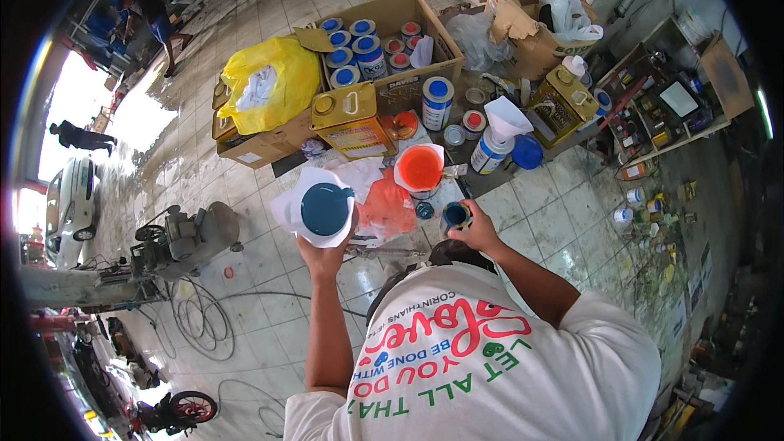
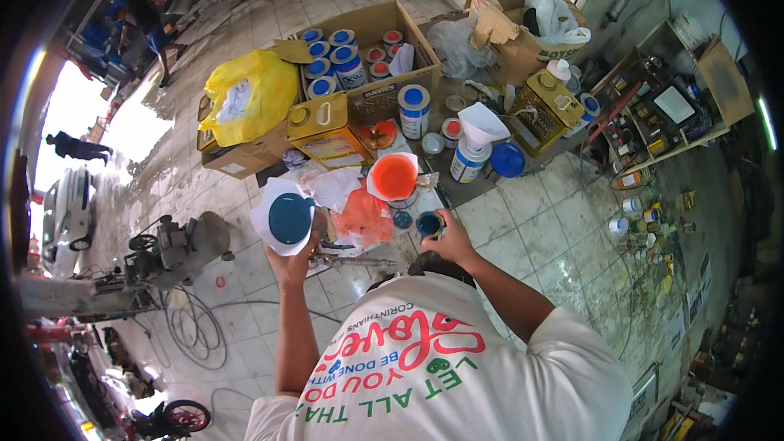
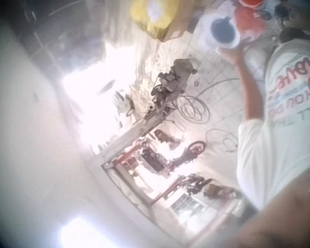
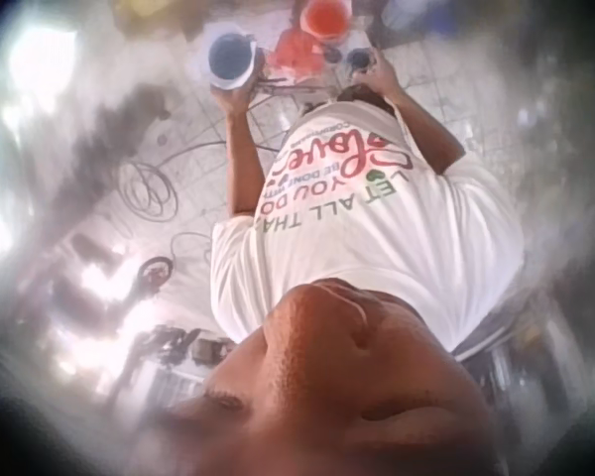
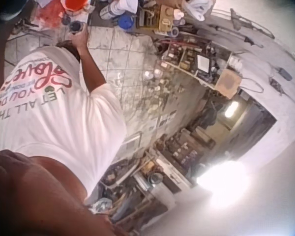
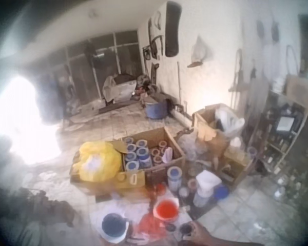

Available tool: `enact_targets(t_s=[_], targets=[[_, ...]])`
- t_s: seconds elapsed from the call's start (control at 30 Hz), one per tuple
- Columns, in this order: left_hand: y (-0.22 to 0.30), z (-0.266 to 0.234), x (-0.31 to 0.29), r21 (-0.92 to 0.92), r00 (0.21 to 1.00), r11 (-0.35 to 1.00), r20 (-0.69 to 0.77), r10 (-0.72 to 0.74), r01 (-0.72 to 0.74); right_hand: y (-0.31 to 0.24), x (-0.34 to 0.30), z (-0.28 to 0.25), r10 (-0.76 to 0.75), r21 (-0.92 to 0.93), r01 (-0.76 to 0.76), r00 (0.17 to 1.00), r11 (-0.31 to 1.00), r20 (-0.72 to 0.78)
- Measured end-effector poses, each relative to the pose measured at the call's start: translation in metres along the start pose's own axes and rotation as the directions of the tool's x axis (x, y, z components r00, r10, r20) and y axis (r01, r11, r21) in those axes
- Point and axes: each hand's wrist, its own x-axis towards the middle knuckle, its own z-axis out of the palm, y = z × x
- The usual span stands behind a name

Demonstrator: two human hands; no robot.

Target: The person mixes paint in a container, pours it into a spray gun, and then spray paints a car bumper. The person handles paint cans, a funnel, a spray gun, and a car bumper.

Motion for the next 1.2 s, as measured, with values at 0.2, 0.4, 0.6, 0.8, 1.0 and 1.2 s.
enact_targets(t_s=[0.2, 0.4, 0.6, 0.8, 1.0, 1.2], targets=[[0.01, 0.0, -0.016, 0.041, 0.997, 0.999, -0.068, -0.026, 0.029, 0.056, 0.053, 0.046, -0.088, -0.175, 0.042, 0.96, 0.984, -0.266], [0.014, -0.011, -0.031, 0.144, 0.993, 0.989, -0.118, -0.002, 0.019, 0.051, 0.067, 0.052, -0.108, -0.139, 0.073, 0.96, 0.988, -0.257], [0.012, -0.014, -0.044, 0.082, 0.973, 0.991, -0.213, -0.084, 0.103, 0.043, 0.022, 0.018, -0.188, -0.168, 0.143, 0.938, 0.975, -0.291], [0.018, -0.016, -0.062, 0.159, 0.931, 0.986, -0.366, 0.015, 0.046, -0.111, 0.024, -0.05, -0.516, 0.018, 0.521, 0.849, 0.853, -0.112], [0.031, -0.011, -0.071, -0.027, 0.89, 0.998, -0.451, -0.06, 0.054, -0.143, 0.247, 0.041, -0.54, -0.027, 0.54, 0.84, 0.841, -0.041], [0.049, -0.027, -0.096, 0.197, 0.812, 0.977, -0.581, 0.055, 0.076, -0.136, 0.311, 0.084, -0.533, 0.271, 0.476, 0.822, 0.837, 0.202]])
